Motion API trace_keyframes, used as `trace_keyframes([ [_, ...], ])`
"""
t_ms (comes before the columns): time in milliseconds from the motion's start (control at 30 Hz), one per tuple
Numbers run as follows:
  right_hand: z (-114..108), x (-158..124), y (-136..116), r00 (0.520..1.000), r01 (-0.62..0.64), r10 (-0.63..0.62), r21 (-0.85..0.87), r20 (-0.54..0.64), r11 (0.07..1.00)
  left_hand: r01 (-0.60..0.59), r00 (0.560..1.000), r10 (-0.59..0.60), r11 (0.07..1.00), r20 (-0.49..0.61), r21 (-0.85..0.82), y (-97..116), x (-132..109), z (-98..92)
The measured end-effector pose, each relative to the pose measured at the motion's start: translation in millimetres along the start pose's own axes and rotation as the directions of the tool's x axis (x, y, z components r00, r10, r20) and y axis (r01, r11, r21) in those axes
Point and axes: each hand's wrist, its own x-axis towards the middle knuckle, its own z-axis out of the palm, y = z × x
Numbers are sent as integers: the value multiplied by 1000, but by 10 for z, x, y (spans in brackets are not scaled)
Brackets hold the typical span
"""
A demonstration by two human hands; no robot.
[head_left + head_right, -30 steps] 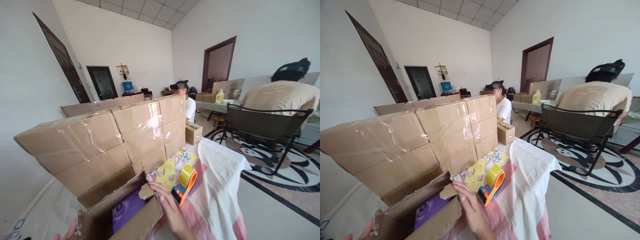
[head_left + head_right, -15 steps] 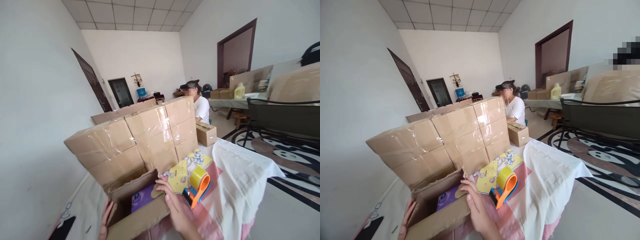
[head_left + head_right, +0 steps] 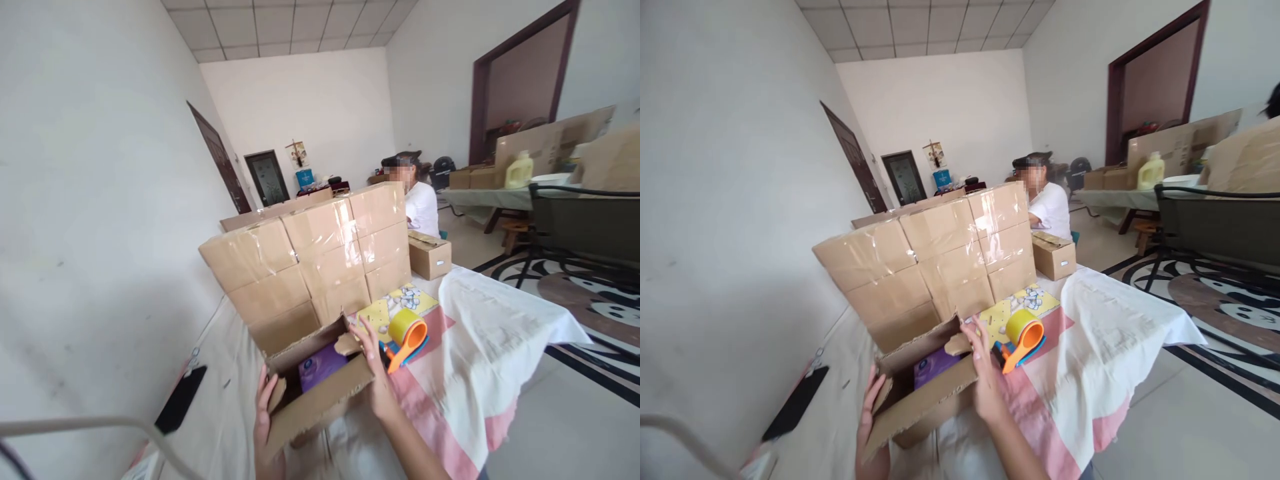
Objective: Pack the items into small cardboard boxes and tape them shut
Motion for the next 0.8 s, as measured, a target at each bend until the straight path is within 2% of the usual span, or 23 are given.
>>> trace_keyframes([
  [33, -2, 5, 28, 1000, 2, -2, 11, 7, 1000, 43, 999, -42, 998, 19, -47, 93, -31, 22],
  [167, -8, 61, 170, 1000, 26, -26, 41, 10, 999, 48, 999, -47, 997, 25, -59, 370, -27, 18],
  [367, -41, 101, 125, 995, 98, -97, -25, 31, 995, 49, 995, -50, 999, 82, 7, 550, -45, -107],
  [500, -72, 35, 147, 999, 48, -48, -17, 22, 999, 88, 983, -95, 995, 155, 49, 643, 31, -186],
  [667, -108, -61, 284, 998, -58, 58, 8, 27, 998, 71, 951, -161, 944, 263, 322, 745, 382, -211],
  [800, -116, -112, 235, 999, -2, 6, -88, 42, 996, 48, 948, -197, 867, 251, 496, 815, 575, -157],
])
